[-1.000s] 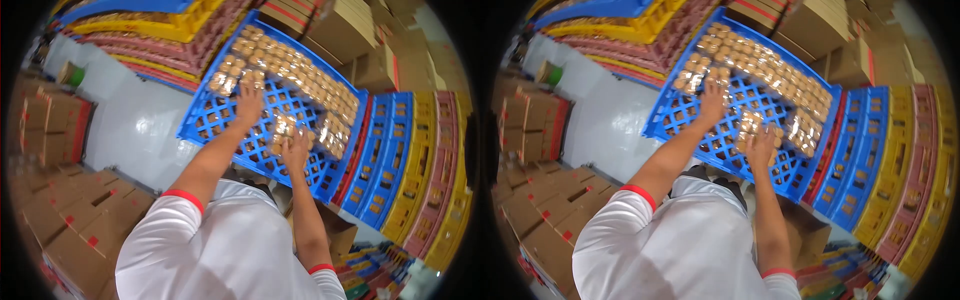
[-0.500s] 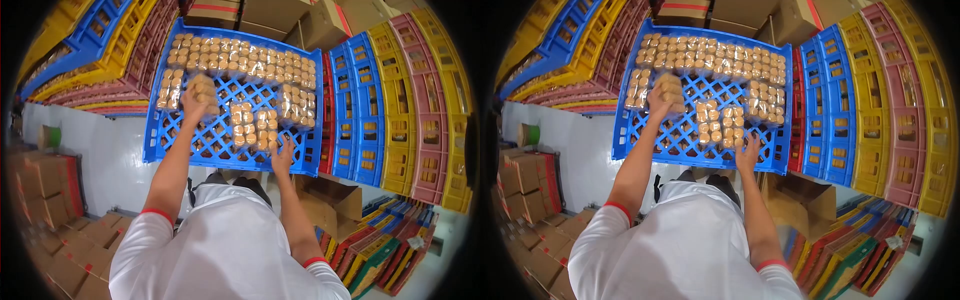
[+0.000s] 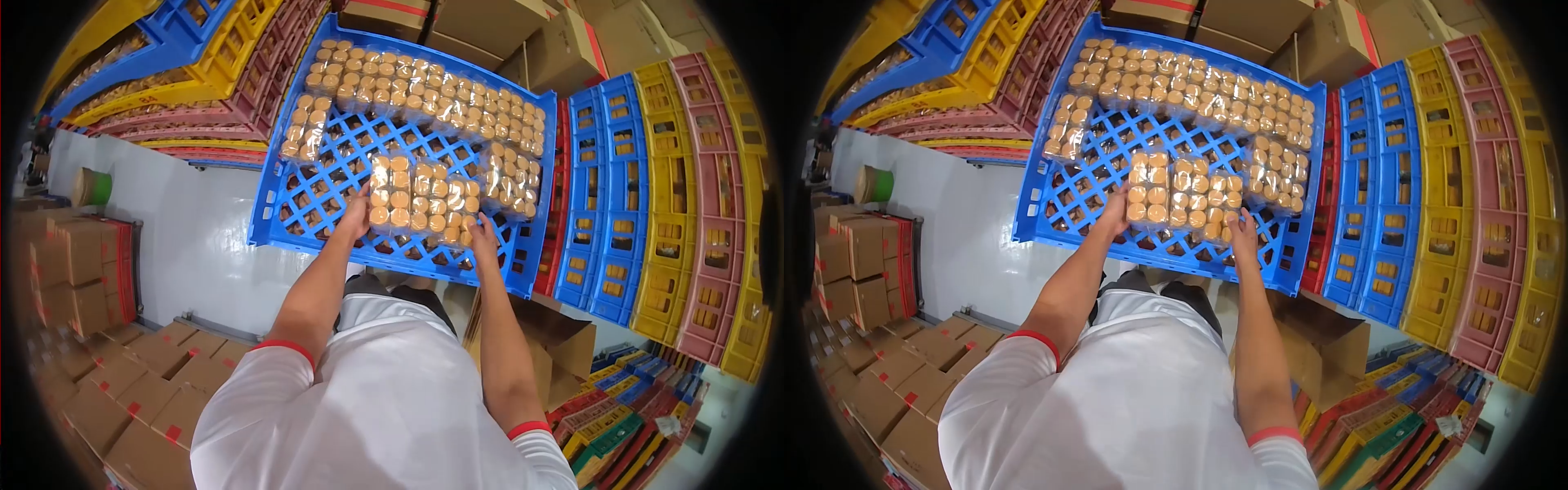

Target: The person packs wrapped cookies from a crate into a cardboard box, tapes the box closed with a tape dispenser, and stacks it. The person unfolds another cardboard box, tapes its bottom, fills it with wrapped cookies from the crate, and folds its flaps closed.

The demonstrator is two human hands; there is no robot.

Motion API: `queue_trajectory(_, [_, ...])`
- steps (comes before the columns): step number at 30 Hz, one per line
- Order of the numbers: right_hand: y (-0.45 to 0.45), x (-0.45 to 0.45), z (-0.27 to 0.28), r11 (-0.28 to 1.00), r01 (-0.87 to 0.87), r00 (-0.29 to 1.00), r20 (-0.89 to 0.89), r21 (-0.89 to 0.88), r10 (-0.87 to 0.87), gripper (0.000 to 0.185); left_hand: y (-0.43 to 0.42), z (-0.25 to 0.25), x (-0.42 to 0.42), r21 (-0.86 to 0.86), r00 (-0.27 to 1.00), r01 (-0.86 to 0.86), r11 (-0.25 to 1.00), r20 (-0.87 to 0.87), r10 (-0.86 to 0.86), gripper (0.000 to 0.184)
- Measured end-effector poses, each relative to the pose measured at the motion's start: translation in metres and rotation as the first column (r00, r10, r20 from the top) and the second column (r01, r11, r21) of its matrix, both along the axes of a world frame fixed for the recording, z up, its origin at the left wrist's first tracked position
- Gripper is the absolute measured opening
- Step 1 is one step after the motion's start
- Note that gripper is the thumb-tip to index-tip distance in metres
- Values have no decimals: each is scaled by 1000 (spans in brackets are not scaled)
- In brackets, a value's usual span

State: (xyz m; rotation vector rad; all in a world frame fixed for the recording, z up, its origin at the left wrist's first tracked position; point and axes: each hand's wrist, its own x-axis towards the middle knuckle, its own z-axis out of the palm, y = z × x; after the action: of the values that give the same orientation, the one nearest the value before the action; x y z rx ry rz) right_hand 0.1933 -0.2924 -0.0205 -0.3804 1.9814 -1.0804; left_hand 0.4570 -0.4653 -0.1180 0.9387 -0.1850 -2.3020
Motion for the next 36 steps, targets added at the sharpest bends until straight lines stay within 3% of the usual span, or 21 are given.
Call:
queue_trajectory(3, [-7, 2, -3, 996, -73, 989, -125, 50, 79, 67, 0, -14, -13, -372, 902, 212, 904, 431, -34, 60])
queue_trajectory(4, [-4, -4, -14, 997, -72, 990, -117, 28, 75, 67, -2, -3, -14, -368, 901, 207, 907, 432, -30, 60])
queue_trajectory(6, [1, -16, -23, 996, -84, 991, -106, 13, 85, 67, -9, 14, -12, -474, 385, 696, 539, 880, 277, 44])
queue_trajectory(8, [-2, -22, -19, 997, -66, 997, -34, 44, 67, 68, -27, 10, -5, -512, 458, 677, 528, 855, 242, 36])
queue_trajectory(10, [-14, -23, -11, 997, -60, 998, 39, 57, 58, 75, -41, 30, 1, -236, 763, 465, 853, 595, -251, 43])
queue_trajectory(11, [-20, -25, -15, 997, -73, 997, 26, 28, 72, 74, -45, 34, 4, -213, 788, 444, 870, 555, -267, 69])
queue_trajectory(12, [-24, -26, -18, 997, -81, 997, 13, 4, 81, 74, -42, 31, 2, -210, 786, 444, 871, 558, -266, 69])
queue_trajectory(14, [-38, -20, -13, 996, -84, 996, 11, 4, 84, 73, -32, 27, -16, -432, 602, 637, 639, 796, -62, 111])
queue_trajectory(15, [-43, -14, -9, 984, -147, 978, -132, 98, 159, 73, -22, 43, -27, -428, 600, 642, 636, 797, -70, 111])
queue_trajectory(17, [-50, -5, -2, 935, -238, 897, -309, 265, 316, 75, 4, 92, -39, -183, 178, 861, 474, 982, 55, 141])
queue_trajectory(21, [-4, 1, -35, 950, -289, 911, -271, 115, 310, 79, 21, 96, -18, -197, 216, 861, 470, 976, 14, 144])
queue_trajectory(24, [29, 22, -14, 915, -299, 864, -331, 270, 380, 83, 48, 96, 13, -229, 234, 887, 402, 971, 37, 144])
queue_trajectory(25, [37, 20, -15, 916, -355, 860, -317, 187, 399, 82, 58, 95, 22, -353, 357, 831, 430, 931, 74, 144])
queue_trajectory(26, [42, 17, -17, 920, -344, 866, -315, 187, 388, 82, 57, 91, 20, -350, 355, 837, 420, 932, 69, 144])
queue_trajectory(28, [41, 22, 0, 976, -201, 977, -47, 87, 206, 76, 45, 116, 16, -159, 57, 952, 261, 931, 360, 146])
queue_trajectory(29, [36, 20, 1, 974, -186, 982, 16, 131, 186, 73, 29, 108, 7, -388, 257, 874, 293, 881, 398, 129])
queue_trajectory(30, [32, 13, -12, 975, -175, 984, 18, 135, 175, 73, 9, 105, -7, -386, 261, 878, 284, 883, 391, 129])
queue_trajectory(32, [32, 0, -48, 977, -169, 978, -101, 129, 182, 75, -22, 105, -34, -209, 166, 976, 69, 904, 393, 102])
queue_trajectory(33, [25, 2, -39, 982, -142, 989, -30, 123, 146, 77, -31, 105, -44, -210, 168, 976, 65, 905, 391, 102])
queue_trajectory(35, [18, -2, -42, 978, -146, 988, -34, 148, 153, 70, -39, 109, -58, 124, -122, 985, -118, 992, 31, 83])
queue_trajectory(36, [17, -4, -43, 972, -158, 985, -37, 172, 167, 64, -32, 107, -56, 122, -119, 985, -122, 992, 31, 83])
